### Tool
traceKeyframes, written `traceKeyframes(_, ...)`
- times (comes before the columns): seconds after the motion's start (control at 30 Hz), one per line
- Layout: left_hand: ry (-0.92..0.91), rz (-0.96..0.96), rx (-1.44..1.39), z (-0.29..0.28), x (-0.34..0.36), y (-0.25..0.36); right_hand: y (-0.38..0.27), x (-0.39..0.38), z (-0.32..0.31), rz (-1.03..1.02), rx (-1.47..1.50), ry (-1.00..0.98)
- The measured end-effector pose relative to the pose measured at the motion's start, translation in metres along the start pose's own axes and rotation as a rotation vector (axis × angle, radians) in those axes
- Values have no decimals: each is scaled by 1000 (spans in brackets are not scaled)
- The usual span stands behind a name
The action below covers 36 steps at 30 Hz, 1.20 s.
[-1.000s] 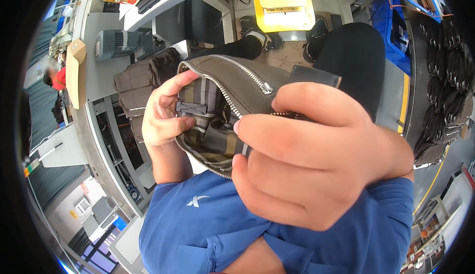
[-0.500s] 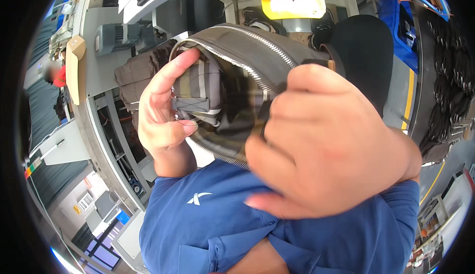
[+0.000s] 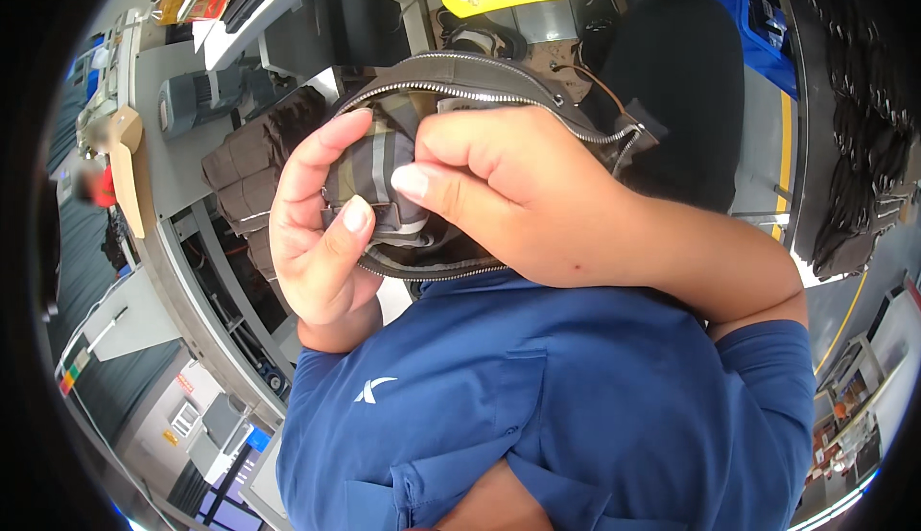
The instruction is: The recorder uses an industrial sewing machine to assemble and finish small leather pouches or bags.
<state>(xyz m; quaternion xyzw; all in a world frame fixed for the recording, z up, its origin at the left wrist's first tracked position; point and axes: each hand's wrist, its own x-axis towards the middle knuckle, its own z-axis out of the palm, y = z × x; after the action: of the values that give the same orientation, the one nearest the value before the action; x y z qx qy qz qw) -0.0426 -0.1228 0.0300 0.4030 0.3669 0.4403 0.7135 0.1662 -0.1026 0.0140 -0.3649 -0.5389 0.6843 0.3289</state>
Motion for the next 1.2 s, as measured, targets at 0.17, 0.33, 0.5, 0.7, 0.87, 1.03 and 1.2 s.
traceKeyframes(0.17,20,-23,36,5,0,-10,0,3,-8,-114,-230,33)
traceKeyframes(0.33,87,39,-65,8,1,-14,14,6,-9,52,-161,-69)
traceKeyframes(0.5,83,45,-54,8,1,-15,8,9,-6,173,209,-124)
traceKeyframes(0.7,68,4,-13,9,0,-9,14,4,-8,72,148,-35)
traceKeyframes(0.87,17,-36,61,12,1,-6,10,-1,-15,-12,104,76)
traceKeyframes(1.03,67,-30,-20,11,0,-11,12,7,-21,231,164,-16)
traceKeyframes(1.2,77,-67,-8,12,0,-10,21,6,-19,239,287,-222)
